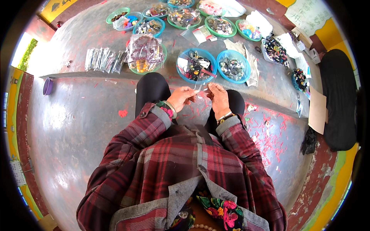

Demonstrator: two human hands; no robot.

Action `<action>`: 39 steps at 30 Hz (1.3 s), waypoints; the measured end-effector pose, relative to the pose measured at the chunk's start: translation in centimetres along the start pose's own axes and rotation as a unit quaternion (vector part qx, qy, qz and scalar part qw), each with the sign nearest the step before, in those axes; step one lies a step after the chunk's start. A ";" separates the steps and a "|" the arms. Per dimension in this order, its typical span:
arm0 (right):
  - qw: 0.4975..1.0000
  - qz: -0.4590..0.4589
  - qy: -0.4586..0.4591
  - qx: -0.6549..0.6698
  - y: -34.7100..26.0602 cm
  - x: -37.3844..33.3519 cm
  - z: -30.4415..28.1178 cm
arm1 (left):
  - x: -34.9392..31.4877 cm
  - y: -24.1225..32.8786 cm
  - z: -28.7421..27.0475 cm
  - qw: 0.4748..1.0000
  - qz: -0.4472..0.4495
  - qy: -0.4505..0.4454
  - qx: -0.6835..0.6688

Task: The person sits on the floor and assembles small keychains by hand. They pick up small plastic charms and metal rings from blue bowls, link the components together, and place the finished items into a pile.

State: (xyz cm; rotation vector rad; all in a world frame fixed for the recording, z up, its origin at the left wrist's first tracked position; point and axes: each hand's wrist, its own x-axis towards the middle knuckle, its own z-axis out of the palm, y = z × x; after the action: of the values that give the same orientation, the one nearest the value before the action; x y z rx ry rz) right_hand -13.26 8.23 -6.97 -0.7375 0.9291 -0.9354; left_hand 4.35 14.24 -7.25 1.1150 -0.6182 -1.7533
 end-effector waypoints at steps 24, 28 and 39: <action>0.993 0.014 -0.022 -0.113 0.6 -0.1 0.3 | -0.7 0.5 0.6 1.000 0.013 0.003 0.028; 0.989 0.041 -0.031 -0.139 -0.1 -0.7 1.0 | -0.5 0.5 0.0 0.999 0.007 0.051 0.003; 0.975 0.097 -0.124 -0.157 -0.1 -0.6 0.4 | -0.7 1.2 0.3 0.996 0.016 0.027 -0.084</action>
State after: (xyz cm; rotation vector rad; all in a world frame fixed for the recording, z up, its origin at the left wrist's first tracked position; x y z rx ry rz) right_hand -13.13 8.73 -6.55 -0.9879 0.9171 -0.5160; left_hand 4.67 14.30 -5.92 1.0265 -0.4459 -1.7079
